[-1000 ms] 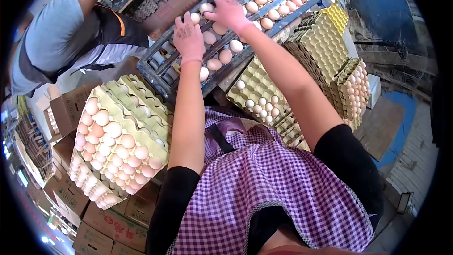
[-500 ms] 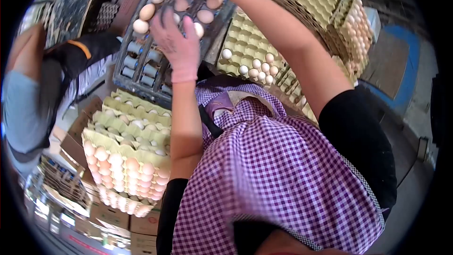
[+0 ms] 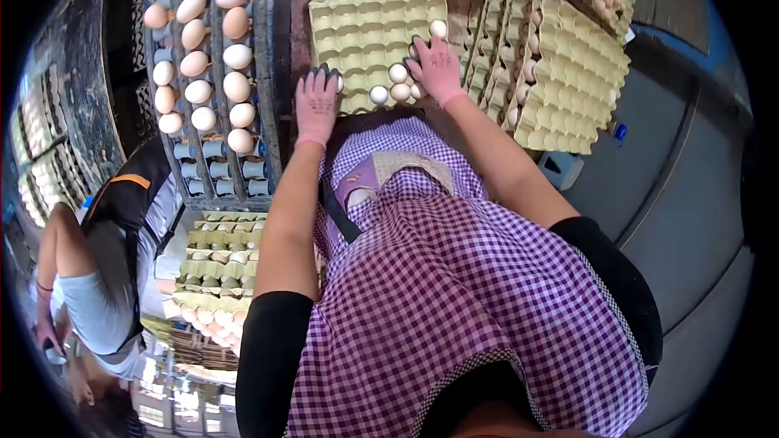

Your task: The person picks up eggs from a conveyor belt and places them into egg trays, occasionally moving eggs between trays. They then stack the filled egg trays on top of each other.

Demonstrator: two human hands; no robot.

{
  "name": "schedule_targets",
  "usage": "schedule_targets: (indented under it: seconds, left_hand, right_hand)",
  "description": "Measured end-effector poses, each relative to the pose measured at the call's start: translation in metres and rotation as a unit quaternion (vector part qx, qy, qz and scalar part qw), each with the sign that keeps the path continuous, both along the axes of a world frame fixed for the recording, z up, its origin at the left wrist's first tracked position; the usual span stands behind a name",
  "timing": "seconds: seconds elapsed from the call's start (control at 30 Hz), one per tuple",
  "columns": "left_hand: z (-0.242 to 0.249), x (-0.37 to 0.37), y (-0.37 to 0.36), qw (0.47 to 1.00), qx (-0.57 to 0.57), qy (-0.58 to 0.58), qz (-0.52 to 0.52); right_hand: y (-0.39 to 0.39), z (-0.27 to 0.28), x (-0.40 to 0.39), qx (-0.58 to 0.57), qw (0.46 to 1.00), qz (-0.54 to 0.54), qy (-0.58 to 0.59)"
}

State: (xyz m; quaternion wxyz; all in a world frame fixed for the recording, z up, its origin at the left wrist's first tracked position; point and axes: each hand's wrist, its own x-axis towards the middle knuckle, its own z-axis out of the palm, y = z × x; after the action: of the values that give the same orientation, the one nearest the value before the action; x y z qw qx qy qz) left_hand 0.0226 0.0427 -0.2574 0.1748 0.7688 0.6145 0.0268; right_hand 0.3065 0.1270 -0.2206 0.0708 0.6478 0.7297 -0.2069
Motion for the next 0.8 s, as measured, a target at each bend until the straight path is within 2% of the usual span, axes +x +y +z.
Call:
schedule_targets:
  seconds: [0.03,0.07,0.1,0.17,0.2,0.23,0.27,0.3,0.33,0.37,0.4,0.43,0.47,0.5,0.53,0.57,0.63,0.7,0.77,0.8]
  left_hand:
    - [0.003,-0.005,0.008,1.0,0.016,0.003,-0.022]
    - [0.008,-0.011,0.015,0.999,-0.012,-0.003,-0.036]
    - [0.018,-0.014,0.023,0.998,-0.041,-0.01,-0.048]
    - [0.029,-0.012,0.024,0.998,-0.026,-0.026,-0.043]
    - [0.034,-0.009,0.019,0.978,-0.068,-0.172,0.092]
    - [0.045,-0.006,0.019,0.918,-0.106,-0.311,0.221]
    - [0.056,-0.002,0.018,0.813,-0.192,-0.438,0.332]
    - [0.041,-0.002,0.01,0.628,-0.221,-0.628,0.402]
    - [0.055,0.006,0.014,0.492,-0.238,-0.736,0.4]
    - [0.07,0.017,0.014,0.339,-0.25,-0.819,0.39]
    - [0.065,0.026,0.02,0.352,-0.265,-0.786,0.435]
    - [0.056,0.036,0.031,0.364,-0.278,-0.75,0.478]
    - [0.067,0.05,0.049,0.512,-0.325,-0.638,0.474]
    - [0.059,0.064,0.061,0.767,-0.323,-0.455,0.316]
    - [0.056,0.08,0.067,0.908,-0.241,-0.303,0.162]
    - [0.054,0.094,0.07,0.981,-0.144,-0.128,-0.004]
    - [0.044,0.11,0.07,0.976,-0.201,-0.033,-0.078]
    - [0.031,0.104,0.069,0.981,-0.167,-0.037,-0.092]
    - [0.024,0.098,0.06,0.986,-0.082,-0.028,-0.142]
    - [0.023,0.097,0.056,0.986,-0.084,-0.027,-0.142]
  right_hand:
    - [0.002,-0.005,0.002,-0.004,1.0,0.006,0.012]
    - [-0.005,-0.035,0.014,0.081,0.995,0.01,0.05]
    - [-0.003,-0.034,0.018,0.079,0.995,0.003,0.053]
    - [0.006,-0.022,0.026,0.003,0.98,-0.081,0.181]
    - [0.0,-0.037,0.038,0.037,0.949,-0.147,0.278]
    - [0.003,0.031,0.021,-0.096,0.805,-0.39,0.437]
    - [-0.01,0.017,0.036,-0.134,0.686,-0.479,0.531]
    - [-0.024,0.006,0.048,-0.17,0.546,-0.551,0.608]
    - [-0.034,0.011,0.052,-0.104,0.776,-0.34,0.522]
    - [-0.044,0.015,0.056,0.051,0.918,-0.154,0.363]
    - [-0.04,0.013,0.056,-0.048,0.852,-0.289,0.434]
    - [-0.033,0.011,0.05,-0.142,0.755,-0.413,0.49]
    - [-0.025,0.014,0.042,-0.129,0.9,-0.28,0.308]
    - [-0.026,0.015,0.034,-0.053,0.978,-0.13,0.153]
    - [-0.027,0.01,0.027,-0.044,0.992,-0.063,0.096]
    - [-0.031,0.006,0.02,-0.036,0.999,0.004,0.039]
    - [-0.032,-0.005,0.013,-0.04,0.999,0.019,0.021]
    - [-0.022,-0.01,0.01,-0.033,0.999,0.038,0.004]
    - [-0.011,0.005,0.004,-0.116,0.993,-0.014,-0.022]
    - [-0.007,0.02,-0.002,-0.132,0.991,-0.005,-0.036]
